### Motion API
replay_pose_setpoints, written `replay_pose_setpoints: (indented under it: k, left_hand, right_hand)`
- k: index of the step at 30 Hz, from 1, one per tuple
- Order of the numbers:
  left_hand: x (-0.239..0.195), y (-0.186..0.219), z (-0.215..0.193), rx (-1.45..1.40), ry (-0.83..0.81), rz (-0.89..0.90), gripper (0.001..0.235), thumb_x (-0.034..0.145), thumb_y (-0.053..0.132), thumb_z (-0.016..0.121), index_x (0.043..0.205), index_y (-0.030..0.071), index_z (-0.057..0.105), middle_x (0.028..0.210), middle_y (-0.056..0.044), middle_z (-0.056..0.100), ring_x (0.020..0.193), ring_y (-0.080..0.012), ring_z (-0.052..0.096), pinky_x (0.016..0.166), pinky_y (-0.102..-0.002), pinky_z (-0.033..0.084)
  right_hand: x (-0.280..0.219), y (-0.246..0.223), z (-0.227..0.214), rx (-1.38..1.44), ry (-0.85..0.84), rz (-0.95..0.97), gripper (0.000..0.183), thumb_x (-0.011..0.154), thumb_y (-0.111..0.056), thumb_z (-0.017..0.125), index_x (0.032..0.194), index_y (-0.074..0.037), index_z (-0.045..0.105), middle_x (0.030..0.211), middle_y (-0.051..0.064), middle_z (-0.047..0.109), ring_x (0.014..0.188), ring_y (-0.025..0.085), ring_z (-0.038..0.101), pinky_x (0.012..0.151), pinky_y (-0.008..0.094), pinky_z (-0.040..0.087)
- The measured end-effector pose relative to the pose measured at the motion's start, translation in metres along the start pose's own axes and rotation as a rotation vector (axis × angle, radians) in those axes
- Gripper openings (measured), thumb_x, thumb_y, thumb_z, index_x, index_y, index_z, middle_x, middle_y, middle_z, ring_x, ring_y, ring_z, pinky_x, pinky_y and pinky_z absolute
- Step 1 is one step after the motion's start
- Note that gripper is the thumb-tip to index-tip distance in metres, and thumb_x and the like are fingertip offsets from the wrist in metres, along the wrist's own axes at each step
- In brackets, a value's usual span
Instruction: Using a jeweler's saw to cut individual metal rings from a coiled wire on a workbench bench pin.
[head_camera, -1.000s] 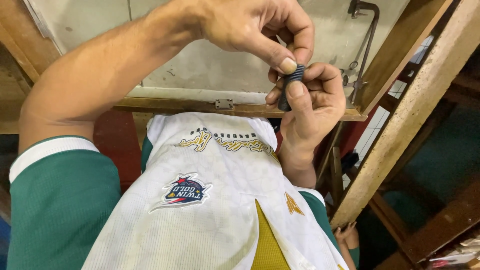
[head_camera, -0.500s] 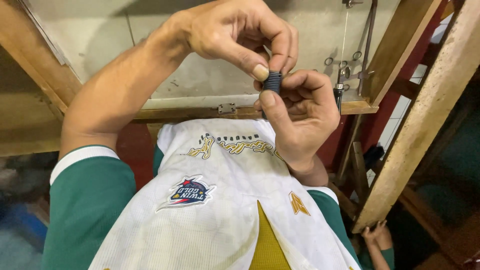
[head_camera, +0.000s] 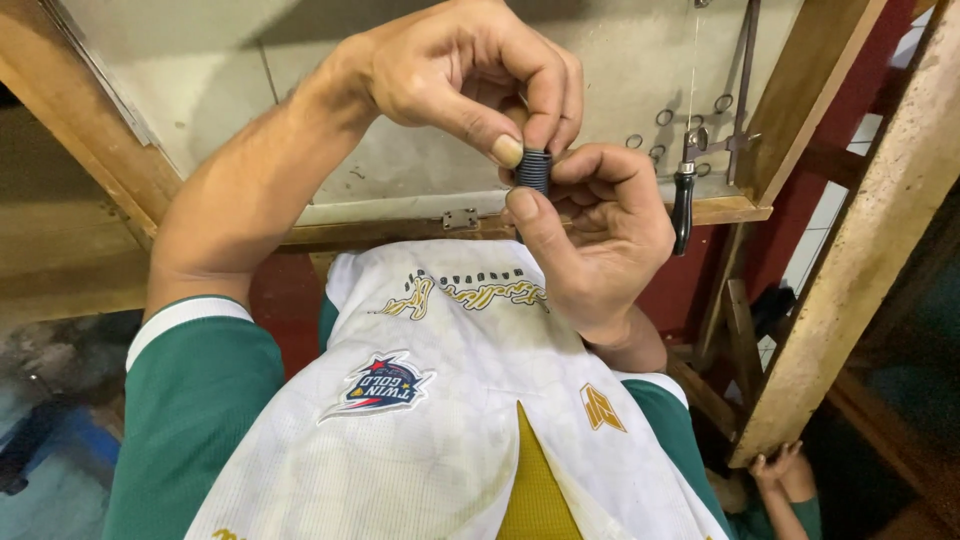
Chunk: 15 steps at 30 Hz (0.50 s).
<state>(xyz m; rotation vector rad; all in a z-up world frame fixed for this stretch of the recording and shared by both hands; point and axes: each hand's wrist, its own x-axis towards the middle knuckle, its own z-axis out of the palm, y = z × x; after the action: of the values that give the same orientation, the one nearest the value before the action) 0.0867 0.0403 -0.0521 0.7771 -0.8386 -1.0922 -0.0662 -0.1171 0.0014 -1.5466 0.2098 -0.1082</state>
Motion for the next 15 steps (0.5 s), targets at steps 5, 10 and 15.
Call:
replay_pose_setpoints:
  k: [5, 10, 15]
  left_hand:
    - [-0.0013, -0.0013, 0.0010, -0.012, 0.024, -0.001, 0.021, 0.097, 0.016, 0.068, 0.101, -0.002, 0.060, 0.111, -0.018, 0.058, 0.093, -0.0231, 0.064, 0.083, -0.029, 0.063]
    - [-0.0020, -0.0031, 0.0000, 0.004, 0.026, 0.001, 0.020, 0.096, 0.016, 0.069, 0.101, -0.002, 0.061, 0.111, -0.017, 0.058, 0.095, -0.0224, 0.064, 0.082, -0.027, 0.062]
    - [-0.0025, -0.0054, -0.0009, 0.010, 0.035, 0.006, 0.019, 0.096, 0.016, 0.071, 0.101, -0.001, 0.062, 0.112, -0.017, 0.059, 0.098, -0.0220, 0.064, 0.082, -0.025, 0.061]
  right_hand:
    - [0.0006, -0.0005, 0.0002, -0.040, 0.003, -0.016, 0.028, 0.092, -0.009, 0.075, 0.104, 0.000, 0.052, 0.090, 0.013, 0.062, 0.071, 0.018, 0.068, 0.059, 0.024, 0.055]
    - [0.0008, -0.0011, 0.0007, 0.000, -0.007, 0.000, 0.026, 0.093, -0.006, 0.073, 0.104, 0.000, 0.050, 0.088, 0.016, 0.062, 0.065, 0.023, 0.070, 0.059, 0.026, 0.057]
    - [0.0008, -0.0016, 0.0007, 0.036, -0.002, 0.021, 0.026, 0.094, -0.006, 0.073, 0.104, 0.001, 0.050, 0.084, 0.016, 0.061, 0.060, 0.024, 0.069, 0.056, 0.028, 0.058]
